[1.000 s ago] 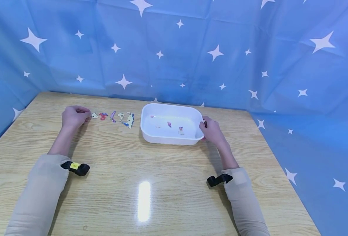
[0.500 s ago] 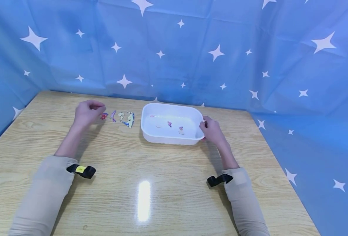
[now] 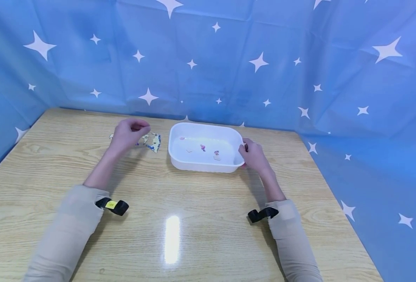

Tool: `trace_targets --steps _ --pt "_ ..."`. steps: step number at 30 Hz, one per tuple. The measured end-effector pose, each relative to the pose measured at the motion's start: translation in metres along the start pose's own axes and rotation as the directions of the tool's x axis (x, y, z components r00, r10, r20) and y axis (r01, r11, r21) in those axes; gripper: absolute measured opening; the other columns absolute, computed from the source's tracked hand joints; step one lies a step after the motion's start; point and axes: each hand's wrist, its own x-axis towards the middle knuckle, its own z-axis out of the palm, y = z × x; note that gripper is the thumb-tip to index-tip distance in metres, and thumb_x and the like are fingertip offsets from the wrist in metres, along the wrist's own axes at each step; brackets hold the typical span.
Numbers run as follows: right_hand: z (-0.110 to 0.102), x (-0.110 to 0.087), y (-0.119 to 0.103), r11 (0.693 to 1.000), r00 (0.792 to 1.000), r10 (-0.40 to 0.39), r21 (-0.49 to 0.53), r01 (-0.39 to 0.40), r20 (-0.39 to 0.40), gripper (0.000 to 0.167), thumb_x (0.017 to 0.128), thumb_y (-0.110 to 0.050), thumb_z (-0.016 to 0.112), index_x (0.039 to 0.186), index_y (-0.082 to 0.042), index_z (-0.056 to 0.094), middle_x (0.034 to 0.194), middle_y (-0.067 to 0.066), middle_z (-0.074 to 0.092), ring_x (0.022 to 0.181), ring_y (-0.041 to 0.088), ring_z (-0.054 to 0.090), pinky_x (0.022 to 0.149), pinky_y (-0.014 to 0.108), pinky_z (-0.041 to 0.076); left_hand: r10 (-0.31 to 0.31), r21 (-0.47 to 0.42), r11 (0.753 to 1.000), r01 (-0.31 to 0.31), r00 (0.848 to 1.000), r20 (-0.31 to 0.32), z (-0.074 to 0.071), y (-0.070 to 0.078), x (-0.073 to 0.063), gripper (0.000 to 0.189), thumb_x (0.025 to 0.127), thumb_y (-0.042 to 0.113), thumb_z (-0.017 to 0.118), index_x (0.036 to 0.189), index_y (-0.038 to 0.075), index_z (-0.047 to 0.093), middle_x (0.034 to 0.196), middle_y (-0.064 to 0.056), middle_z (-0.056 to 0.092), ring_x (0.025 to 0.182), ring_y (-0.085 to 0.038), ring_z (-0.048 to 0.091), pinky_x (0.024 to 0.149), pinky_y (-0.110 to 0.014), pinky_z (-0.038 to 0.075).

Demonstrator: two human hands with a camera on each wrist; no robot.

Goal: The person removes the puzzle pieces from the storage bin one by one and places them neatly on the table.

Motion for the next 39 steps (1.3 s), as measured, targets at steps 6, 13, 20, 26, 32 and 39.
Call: trace_targets --steps 6,13,20,26,32,39 --pt "-0.001 0.0 0.0 1.0 1.0 -0.004 -0.005 0.004 0.003 0.046 0.105 -0.015 0.041 0.144 0.01 0.044 0.082 0.024 0.059 0.054 0.03 0.066 0.051 0.042 0.057 0.024 -0.013 1.0 -0.024 0.999 0.048 0.021 0.013 0.003 0.027 0.1 0.017 0.064 0.117 -0.004 0.067 0.108 -0.019 0.067 0.094 -0.021 0.06 0.081 -0.024 0.048" --pt "-0.001 0.0 0.002 1.0 1.0 -0.008 -0.009 0.008 -0.011 0.045 0.104 -0.014 0.041 0.142 0.01 0.046 0.078 0.019 0.058 0.053 0.027 0.065 0.049 0.039 0.057 0.066 -0.069 0.996 -0.058 0.99 0.126 0.049 0.035 0.002 0.024 0.099 0.01 0.063 0.117 -0.006 0.066 0.107 -0.019 0.067 0.097 -0.027 0.062 0.084 -0.032 0.05" --pt "0.0 0.002 0.004 1.0 1.0 -0.011 -0.01 0.011 -0.01 0.045 0.104 -0.014 0.041 0.142 0.011 0.046 0.079 0.018 0.058 0.053 0.027 0.065 0.049 0.039 0.057 0.087 -0.056 0.995 -0.078 0.98 0.18 0.075 0.044 0.005 0.022 0.099 0.006 0.06 0.117 -0.006 0.065 0.107 -0.019 0.066 0.098 -0.029 0.063 0.087 -0.037 0.052" --pt "0.001 0.002 0.004 1.0 1.0 -0.015 -0.026 0.015 -0.011 0.045 0.104 -0.015 0.041 0.142 0.01 0.046 0.078 0.018 0.059 0.051 0.025 0.064 0.048 0.036 0.056 0.074 -0.013 0.997 -0.073 0.975 0.212 0.096 0.051 0.01 0.025 0.096 0.004 0.06 0.118 -0.008 0.065 0.109 -0.02 0.067 0.103 -0.032 0.063 0.093 -0.04 0.051" --pt "0.0 0.002 0.004 1.0 1.0 -0.008 -0.021 0.008 -0.007 0.046 0.105 -0.015 0.041 0.143 0.01 0.045 0.079 0.018 0.058 0.052 0.026 0.063 0.047 0.035 0.055 -0.052 0.068 0.997 0.035 0.959 0.279 0.113 0.056 0.017 0.03 0.097 0.006 0.056 0.125 -0.006 0.058 0.117 -0.021 0.061 0.109 -0.032 0.057 0.095 -0.041 0.048" --pt "-0.001 0.003 0.004 1.0 1.0 0.002 -0.017 -0.002 0.001 0.046 0.104 -0.015 0.041 0.143 0.01 0.044 0.081 0.019 0.058 0.055 0.028 0.064 0.048 0.035 0.056 -0.181 0.207 0.971 0.121 0.937 0.297 0.124 0.058 0.026 0.039 0.093 0.0 0.054 0.133 -0.005 0.051 0.125 -0.022 0.058 0.107 -0.033 0.056 0.094 -0.041 0.048"
